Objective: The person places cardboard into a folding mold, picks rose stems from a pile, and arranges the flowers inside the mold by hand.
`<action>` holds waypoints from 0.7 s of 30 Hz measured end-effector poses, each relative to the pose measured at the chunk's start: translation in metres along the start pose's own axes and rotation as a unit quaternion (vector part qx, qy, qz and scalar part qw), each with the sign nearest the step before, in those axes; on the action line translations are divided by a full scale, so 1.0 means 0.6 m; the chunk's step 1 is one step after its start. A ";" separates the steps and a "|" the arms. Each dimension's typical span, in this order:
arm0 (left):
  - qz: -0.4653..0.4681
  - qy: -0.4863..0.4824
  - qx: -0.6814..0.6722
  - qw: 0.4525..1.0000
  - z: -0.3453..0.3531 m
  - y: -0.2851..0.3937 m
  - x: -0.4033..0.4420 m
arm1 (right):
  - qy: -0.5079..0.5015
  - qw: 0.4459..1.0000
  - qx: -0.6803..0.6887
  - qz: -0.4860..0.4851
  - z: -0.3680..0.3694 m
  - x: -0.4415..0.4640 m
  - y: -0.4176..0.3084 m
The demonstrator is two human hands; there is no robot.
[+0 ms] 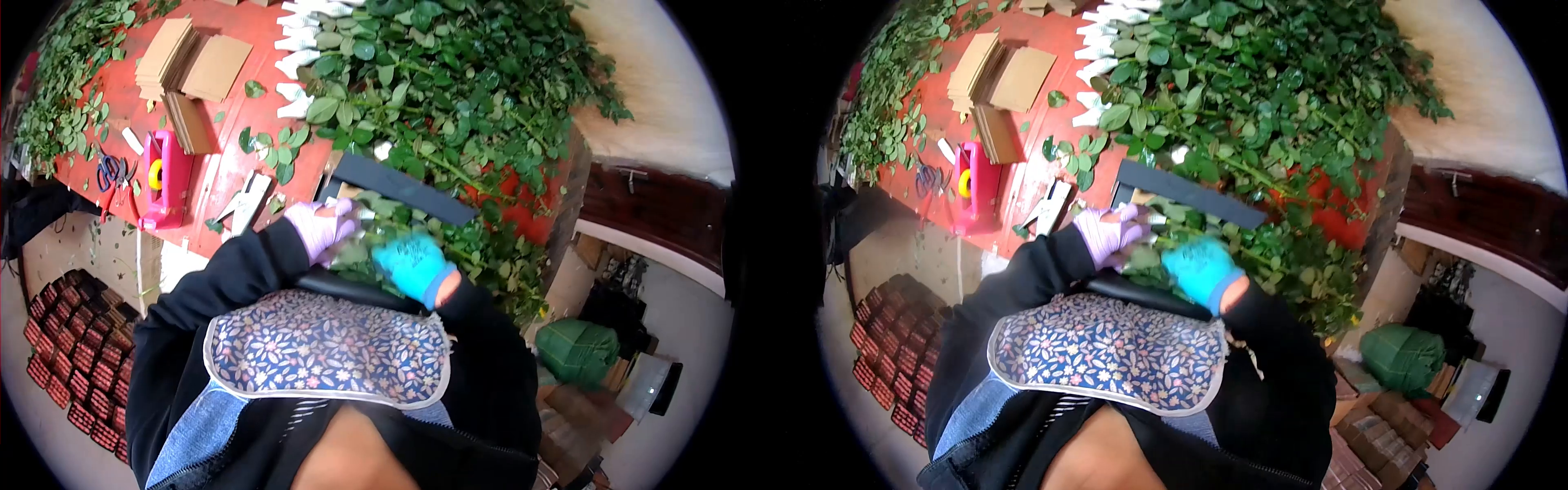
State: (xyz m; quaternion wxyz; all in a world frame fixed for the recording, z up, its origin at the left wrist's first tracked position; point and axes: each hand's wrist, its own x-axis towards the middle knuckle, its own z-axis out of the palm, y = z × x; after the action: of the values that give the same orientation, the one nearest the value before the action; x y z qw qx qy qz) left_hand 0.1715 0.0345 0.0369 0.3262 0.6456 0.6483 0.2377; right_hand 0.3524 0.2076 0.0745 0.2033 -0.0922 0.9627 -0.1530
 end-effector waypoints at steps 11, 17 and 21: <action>-0.096 -0.010 -0.050 0.994 0.032 -0.001 -0.001 | 0.281 0.947 -0.104 0.120 -0.278 0.158 0.210; -0.017 0.064 0.018 0.998 0.039 -0.009 -0.004 | 0.122 0.932 -0.247 0.234 -0.146 0.331 0.373; -0.037 0.040 -0.031 0.998 0.027 0.002 -0.006 | 0.221 0.956 -0.130 0.144 -0.151 0.272 0.360</action>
State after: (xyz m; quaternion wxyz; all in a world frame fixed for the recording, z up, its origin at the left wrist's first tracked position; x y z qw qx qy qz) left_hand 0.1839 0.0293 0.0272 0.3280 0.6007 0.6768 0.2711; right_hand 0.1425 0.3937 0.0221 -0.0084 0.0583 0.9982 -0.0123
